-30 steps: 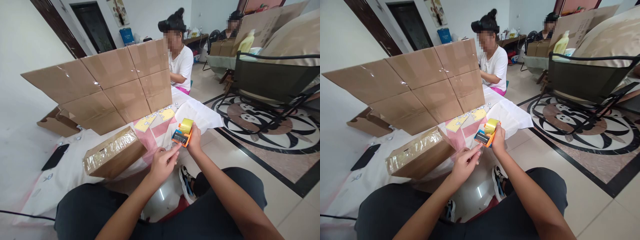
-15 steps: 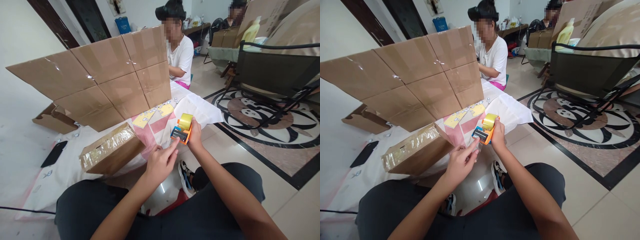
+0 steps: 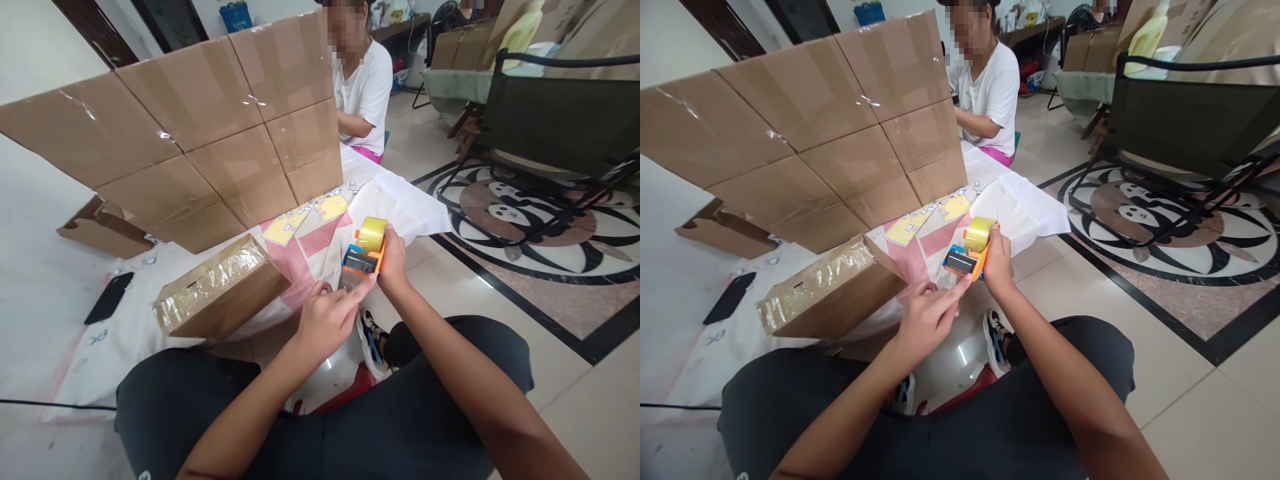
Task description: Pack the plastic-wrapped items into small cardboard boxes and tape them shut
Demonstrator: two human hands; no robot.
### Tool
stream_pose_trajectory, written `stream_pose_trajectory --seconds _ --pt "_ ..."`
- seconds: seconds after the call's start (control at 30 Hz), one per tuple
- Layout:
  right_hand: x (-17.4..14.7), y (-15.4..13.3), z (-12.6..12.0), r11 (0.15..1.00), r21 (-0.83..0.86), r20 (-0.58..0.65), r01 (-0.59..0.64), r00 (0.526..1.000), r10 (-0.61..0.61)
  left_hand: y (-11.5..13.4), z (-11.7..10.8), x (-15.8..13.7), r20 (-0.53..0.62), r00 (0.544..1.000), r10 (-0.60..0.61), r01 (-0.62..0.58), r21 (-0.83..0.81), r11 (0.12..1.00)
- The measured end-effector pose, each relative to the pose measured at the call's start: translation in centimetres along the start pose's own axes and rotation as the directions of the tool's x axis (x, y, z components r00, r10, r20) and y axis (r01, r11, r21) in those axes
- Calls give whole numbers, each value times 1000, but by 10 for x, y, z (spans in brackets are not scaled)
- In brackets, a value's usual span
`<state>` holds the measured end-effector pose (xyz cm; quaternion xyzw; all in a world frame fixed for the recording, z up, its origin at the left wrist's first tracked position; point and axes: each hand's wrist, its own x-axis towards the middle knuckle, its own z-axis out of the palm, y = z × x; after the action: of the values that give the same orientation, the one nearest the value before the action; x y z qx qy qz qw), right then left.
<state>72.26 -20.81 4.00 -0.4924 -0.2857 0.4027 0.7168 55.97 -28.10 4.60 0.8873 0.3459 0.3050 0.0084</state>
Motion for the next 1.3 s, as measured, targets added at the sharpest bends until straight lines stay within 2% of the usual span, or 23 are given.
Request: stream_pose_trajectory --seconds 0.1,0.17,0.23,0.33,0.4,0.47,0.53,0.63,0.7,0.8,0.93,1.0,1.13,1.3 --pt "0 3 1 999 36 -35 -1 999 3 5 -2 1 -34 995 -90 89 -25 996" --pt "2 5 1 994 105 -38 -14 999 18 6 -2 1 -57 979 -194 190 -61 980" --pt "7 5 1 975 214 -13 -59 998 63 6 1 -2 -57 971 -233 231 -40 972" --pt "21 -4 -4 903 415 -19 -110 991 130 1 12 -8 -2 993 -119 119 68 991" --pt "31 -13 -10 868 493 -71 -57 992 105 -2 20 -10 26 998 -55 53 78 996" --pt "39 -19 -18 869 494 -101 18 994 37 -4 22 -9 -13 996 -83 83 31 996" --pt "41 -21 -23 893 446 -102 66 995 -22 -4 18 -5 -97 982 -160 156 -46 987" --pt "32 -17 -24 949 288 -125 129 987 -97 -4 7 4 -196 950 -244 204 -205 957" --pt "21 -13 -20 972 183 -126 149 984 -127 -4 1 8 -209 935 -286 213 -314 925" --pt "3 -11 -11 984 104 -18 143 990 -142 -5 -1 10 -141 910 -391 284 -476 832" --pt "-12 -10 -3 989 38 133 144 980 -148 -5 0 9 134 851 -507 444 -699 561" --pt "-14 -8 -2 989 23 172 144 974 -146 -3 0 9 213 824 -525 489 -735 469" --pt "-16 -3 -2 992 8 203 126 971 -125 0 1 8 259 788 -558 532 -744 405" --pt "-15 -2 -3 994 -12 191 112 976 -107 -1 8 8 317 805 -501 475 -851 223"
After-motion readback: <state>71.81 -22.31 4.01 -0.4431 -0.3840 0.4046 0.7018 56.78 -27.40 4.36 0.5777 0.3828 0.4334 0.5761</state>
